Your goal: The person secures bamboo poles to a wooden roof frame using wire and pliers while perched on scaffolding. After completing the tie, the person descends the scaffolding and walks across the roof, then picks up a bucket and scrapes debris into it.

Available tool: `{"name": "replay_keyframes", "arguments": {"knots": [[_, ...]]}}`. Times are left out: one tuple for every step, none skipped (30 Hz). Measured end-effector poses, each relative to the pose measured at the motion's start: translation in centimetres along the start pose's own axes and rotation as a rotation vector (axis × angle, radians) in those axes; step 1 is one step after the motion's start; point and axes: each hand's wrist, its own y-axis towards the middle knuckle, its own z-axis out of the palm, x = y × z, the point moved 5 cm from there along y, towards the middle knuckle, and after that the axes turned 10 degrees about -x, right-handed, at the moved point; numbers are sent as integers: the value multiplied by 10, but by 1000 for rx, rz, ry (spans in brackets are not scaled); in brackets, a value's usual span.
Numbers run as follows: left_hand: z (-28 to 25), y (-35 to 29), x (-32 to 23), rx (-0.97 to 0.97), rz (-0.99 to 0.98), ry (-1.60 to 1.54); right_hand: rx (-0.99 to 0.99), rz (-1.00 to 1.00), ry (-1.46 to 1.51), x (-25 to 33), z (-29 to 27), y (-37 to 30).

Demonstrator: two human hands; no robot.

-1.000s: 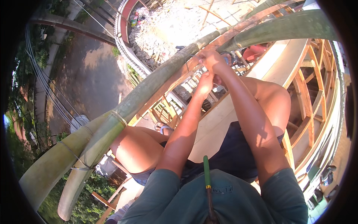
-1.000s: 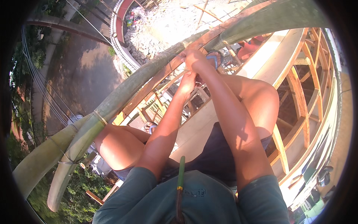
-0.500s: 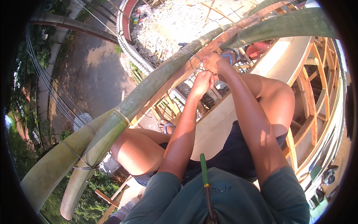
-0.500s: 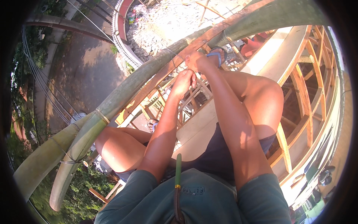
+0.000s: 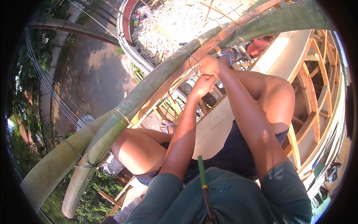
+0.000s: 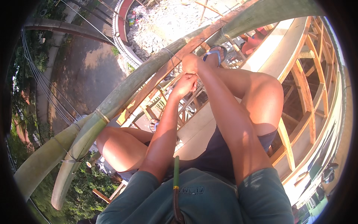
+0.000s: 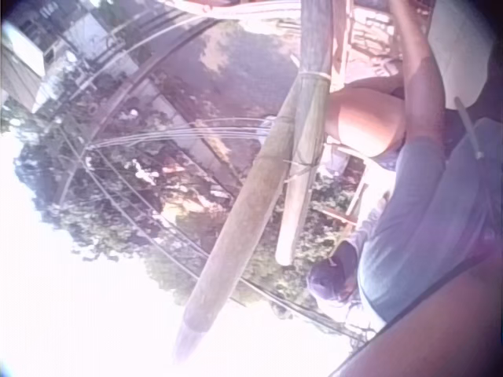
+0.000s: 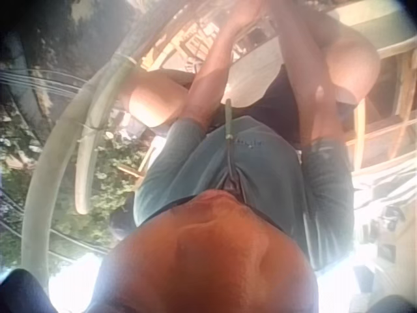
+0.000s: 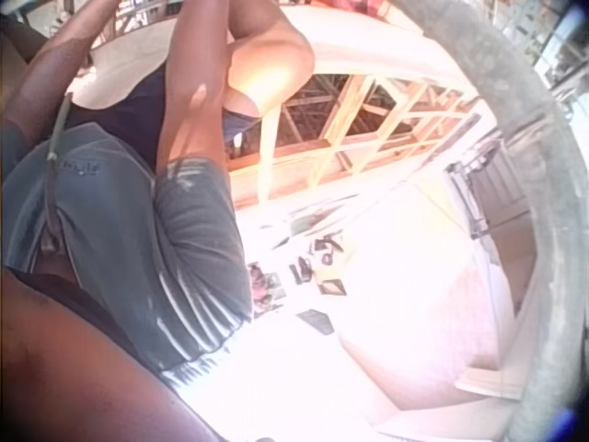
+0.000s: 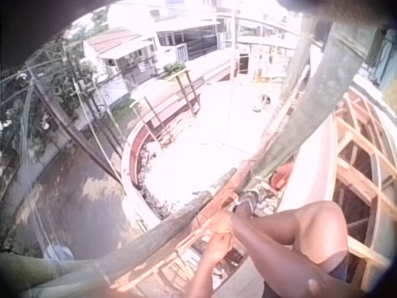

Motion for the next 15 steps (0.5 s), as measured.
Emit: {"name": "replay_keyframes", "arguments": {"knots": [[-3,-3,5,40,-103,-54,29,17,19,-20,14,7],[-14,-4,18,60,-211,-113,24,22,20,-18,14,9],[-28,-4,28,-6,-225,17,18,29,22,-16,15,9],[-45,-6,40,-88,-223,-25,-18,19,5,6,5,3],[-51,-6,42,-143,-210,-61,-69,35,-16,10,-3,-2],[-56,-7,44,-198,-197,-97,-93,29,-24,16,-8,-3],[-45,-7,33,-212,-169,-286,-122,41,-35,8,-11,-5],[-33,-8,17,-148,-156,-543,-148,50,-44,5,-14,-8],[-23,-9,1,-82,-144,-800,-104,62,-45,1,-15,-10],[-21,-12,-8,-32,-124,-1059,-53,54,-44,14,-22,-15],[-22,-7,-2,12,-124,-1157,-1,42,-49,25,-25,-17],[-24,-4,8,-28,-126,-1100,38,76,23,35,-27,-21],[-19,-2,7,-53,-137,-1041,74,128,95,32,-26,-25],[-17,-1,6,-79,-147,-982,110,178,167,30,-26,-27],[-14,-1,6,-101,-180,-986,118,167,164,32,-27,-28]]}}
